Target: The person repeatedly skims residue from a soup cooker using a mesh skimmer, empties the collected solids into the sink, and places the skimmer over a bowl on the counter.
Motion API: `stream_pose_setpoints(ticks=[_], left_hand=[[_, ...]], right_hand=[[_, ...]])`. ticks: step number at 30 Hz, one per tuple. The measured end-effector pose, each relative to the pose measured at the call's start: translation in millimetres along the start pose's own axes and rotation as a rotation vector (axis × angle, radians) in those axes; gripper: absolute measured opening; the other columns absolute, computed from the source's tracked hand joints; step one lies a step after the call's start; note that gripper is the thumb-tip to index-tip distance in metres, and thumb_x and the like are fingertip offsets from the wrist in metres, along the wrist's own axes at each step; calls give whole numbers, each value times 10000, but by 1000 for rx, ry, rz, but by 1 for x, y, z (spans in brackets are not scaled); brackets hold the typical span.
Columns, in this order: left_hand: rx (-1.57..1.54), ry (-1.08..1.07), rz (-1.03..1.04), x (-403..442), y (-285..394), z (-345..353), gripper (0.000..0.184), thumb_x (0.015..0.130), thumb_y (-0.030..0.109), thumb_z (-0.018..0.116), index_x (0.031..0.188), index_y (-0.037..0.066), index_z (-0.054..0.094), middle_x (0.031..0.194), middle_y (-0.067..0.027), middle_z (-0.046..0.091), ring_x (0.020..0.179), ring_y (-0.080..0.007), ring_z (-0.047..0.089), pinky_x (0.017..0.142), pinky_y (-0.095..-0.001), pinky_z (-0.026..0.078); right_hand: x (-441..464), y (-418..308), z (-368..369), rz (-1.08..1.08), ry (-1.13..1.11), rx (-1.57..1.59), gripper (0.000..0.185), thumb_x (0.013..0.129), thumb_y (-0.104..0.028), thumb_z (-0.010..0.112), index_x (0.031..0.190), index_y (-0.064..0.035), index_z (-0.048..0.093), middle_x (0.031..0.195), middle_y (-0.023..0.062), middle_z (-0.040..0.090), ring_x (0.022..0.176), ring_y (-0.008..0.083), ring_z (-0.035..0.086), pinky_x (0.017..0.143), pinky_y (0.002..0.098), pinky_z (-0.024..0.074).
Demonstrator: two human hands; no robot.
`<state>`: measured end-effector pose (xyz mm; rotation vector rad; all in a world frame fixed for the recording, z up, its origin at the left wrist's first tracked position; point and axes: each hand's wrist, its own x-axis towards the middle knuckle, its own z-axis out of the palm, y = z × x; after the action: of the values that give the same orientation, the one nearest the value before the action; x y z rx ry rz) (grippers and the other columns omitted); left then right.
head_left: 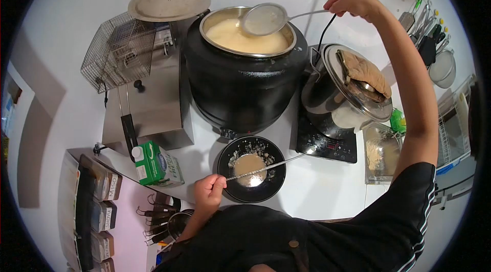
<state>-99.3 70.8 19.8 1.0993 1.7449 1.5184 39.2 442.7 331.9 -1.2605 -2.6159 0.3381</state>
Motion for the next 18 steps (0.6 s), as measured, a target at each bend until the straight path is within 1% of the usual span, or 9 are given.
stream_pose_setpoints(ticks=[1, 2, 3, 6, 9, 14, 15, 17, 18], left_hand=[[-5, 3, 10, 1, -1, 1, 221, 809, 124, 503, 645, -22, 524, 520, -36, 478, 490, -77, 406, 461, -230, 332], [-10, 5, 19, 1, -2, 1, 221, 810, 124, 502, 645, -22, 524, 521, -33, 479, 491, -75, 404, 461, -229, 332], [-9, 3, 19, 1, -2, 2, 221, 810, 124, 502, 645, -22, 524, 521, -33, 479, 491, -75, 404, 461, -229, 332], [-26, -1, 41, 1, -1, 3, 221, 810, 120, 503, 642, -23, 522, 517, -29, 472, 492, -70, 397, 459, -226, 328], [-29, -26, 33, 0, -1, 1, 224, 811, 121, 503, 640, -22, 521, 515, -27, 466, 490, -69, 390, 457, -226, 326], [-33, -15, -3, 0, 0, -1, 228, 814, 125, 507, 640, -22, 520, 517, -25, 466, 495, -65, 387, 459, -225, 325], [-32, -15, -3, 0, -1, -2, 228, 814, 125, 507, 640, -22, 520, 517, -25, 466, 495, -65, 387, 459, -225, 325], [-38, -26, -12, -1, -5, -1, 227, 817, 127, 508, 645, -23, 522, 526, -25, 471, 503, -63, 390, 463, -225, 328], [-38, -25, -10, 0, -6, 0, 227, 817, 127, 508, 645, -23, 522, 526, -25, 471, 503, -63, 390, 463, -225, 328]], right_hand=[[5, 4, -4, -55, 53, -55, 250, 620, -128, 581, 845, -47, 654, 670, 34, 572, 540, 92, 466, 452, 228, 347], [7, 1, -5, -79, 91, -89, 244, 639, -116, 560, 848, -29, 650, 668, 54, 586, 595, 129, 525, 546, 259, 414], [6, 0, -6, -77, 92, -89, 244, 639, -116, 560, 848, -29, 650, 668, 54, 586, 595, 129, 525, 546, 259, 414], [-17, -31, -2, -14, 280, -464, 239, 647, -132, 561, 862, -108, 661, 706, 58, 623, 654, 136, 582, 578, 269, 441], [-18, -28, 6, -33, 266, -531, 227, 647, -142, 572, 853, -139, 667, 699, 43, 626, 641, 134, 586, 576, 268, 443], [-3, -1, 18, -128, -41, -12, 230, 600, -100, 578, 793, -2, 655, 621, 67, 591, 550, 106, 526, 519, 242, 405], [-3, 0, 22, -128, -40, -11, 230, 600, -100, 578, 793, -2, 655, 621, 67, 591, 550, 106, 526, 519, 242, 405], [-5, 2, 32, -100, -141, 170, 223, 607, -99, 585, 793, 4, 653, 609, 56, 583, 535, 89, 513, 458, 214, 353], [-5, 2, 37, -56, -156, 229, 210, 614, -96, 591, 791, -2, 654, 591, 41, 570, 511, 66, 487, 403, 190, 280]])
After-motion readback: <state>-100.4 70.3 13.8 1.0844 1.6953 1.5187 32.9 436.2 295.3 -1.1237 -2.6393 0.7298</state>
